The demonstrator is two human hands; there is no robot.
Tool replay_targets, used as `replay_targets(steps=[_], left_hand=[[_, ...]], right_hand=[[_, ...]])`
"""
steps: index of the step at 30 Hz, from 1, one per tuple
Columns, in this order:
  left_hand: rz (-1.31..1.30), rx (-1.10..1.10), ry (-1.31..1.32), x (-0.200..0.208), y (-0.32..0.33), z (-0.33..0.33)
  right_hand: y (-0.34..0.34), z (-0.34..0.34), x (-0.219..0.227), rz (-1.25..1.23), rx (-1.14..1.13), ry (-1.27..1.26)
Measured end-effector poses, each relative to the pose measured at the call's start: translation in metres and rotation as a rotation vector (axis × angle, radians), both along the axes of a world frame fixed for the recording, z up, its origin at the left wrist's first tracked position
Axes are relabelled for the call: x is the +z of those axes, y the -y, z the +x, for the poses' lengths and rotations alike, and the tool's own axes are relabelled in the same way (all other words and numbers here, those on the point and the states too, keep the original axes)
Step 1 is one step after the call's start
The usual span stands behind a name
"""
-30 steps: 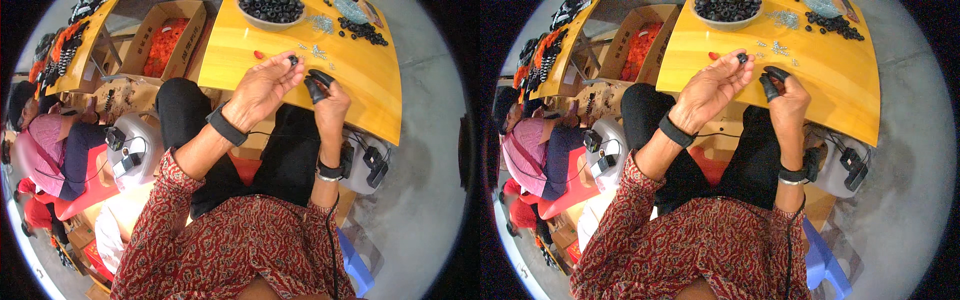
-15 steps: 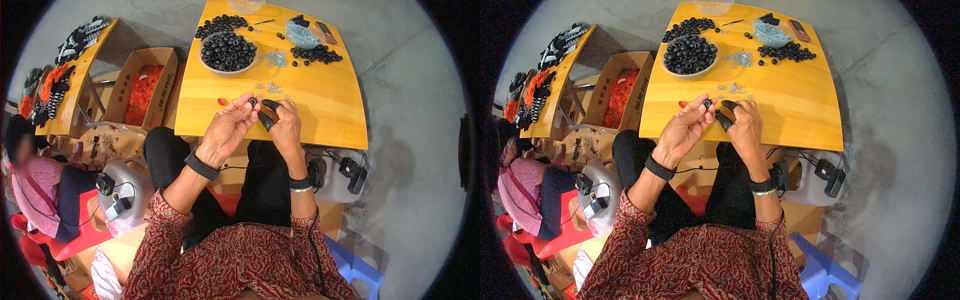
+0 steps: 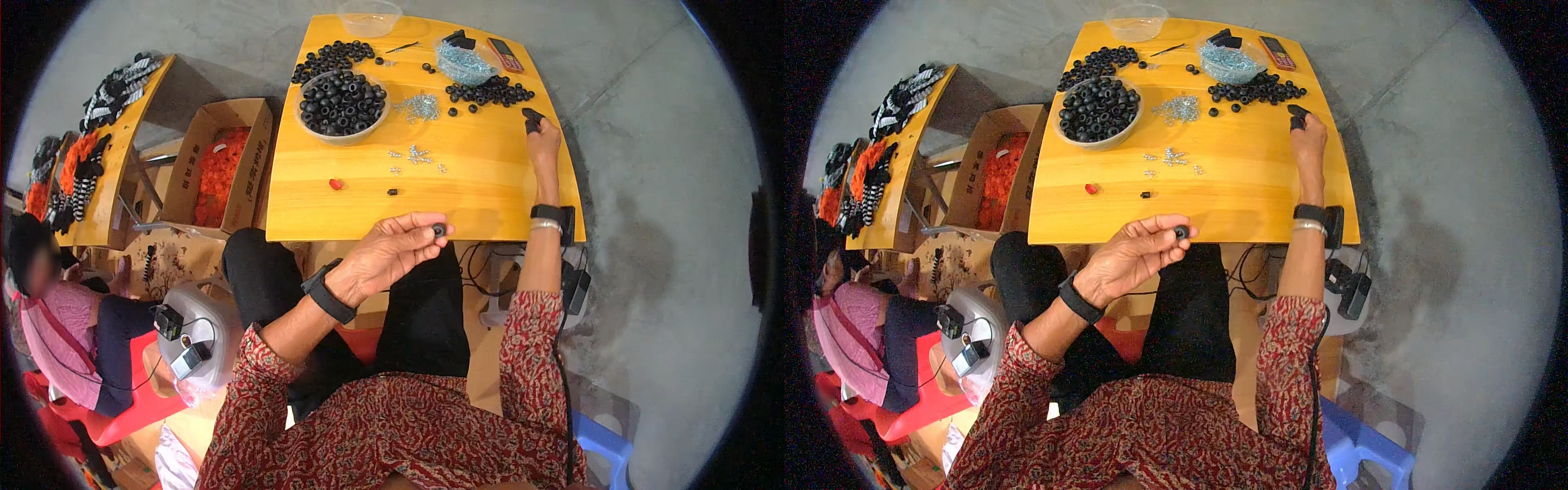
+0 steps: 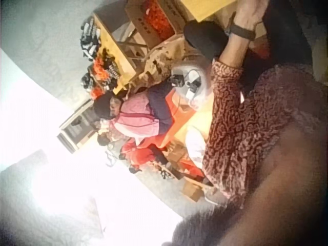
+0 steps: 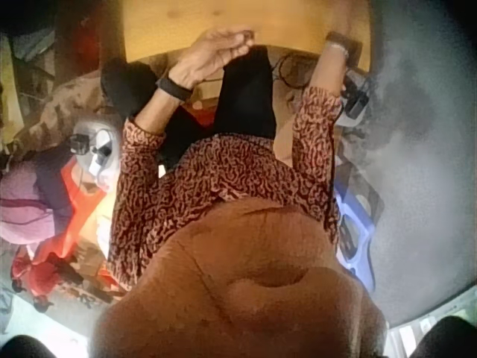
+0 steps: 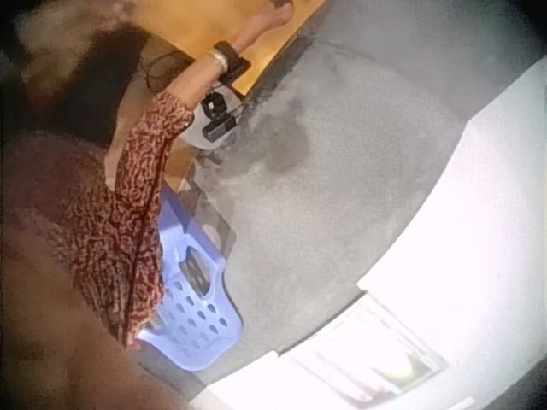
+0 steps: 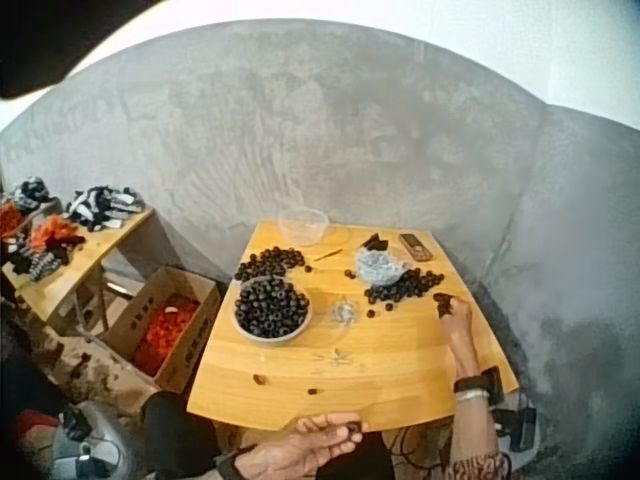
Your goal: The person assembles small black plastic components with metallic fasteners by hand.
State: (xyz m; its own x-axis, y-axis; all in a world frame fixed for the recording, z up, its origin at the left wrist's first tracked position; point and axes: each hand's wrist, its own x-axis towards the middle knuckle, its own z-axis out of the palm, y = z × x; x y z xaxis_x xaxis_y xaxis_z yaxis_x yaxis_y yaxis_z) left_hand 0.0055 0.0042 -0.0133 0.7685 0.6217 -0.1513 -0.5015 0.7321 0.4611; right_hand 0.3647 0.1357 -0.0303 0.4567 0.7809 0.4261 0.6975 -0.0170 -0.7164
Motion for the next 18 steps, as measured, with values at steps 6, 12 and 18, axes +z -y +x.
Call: replay_targets(steps=[6,12,18], left_hand=[[0.056,-0.048,0.002,-0.003,-0.003,-0.001],[0.065,-0.051,0.006,-0.007,-0.005,-0.001],[0.041,-0.048,-0.005,-0.004,-0.006,-0.002]], right_hand=[[-0.044,0.008,-0.016,-0.121,-0.038,0.138],[-0.061,-0.005,-0.013,-0.210,-0.164,0.289],[-0.061,-0.010,-0.016,-0.241,-0.189,0.323]])
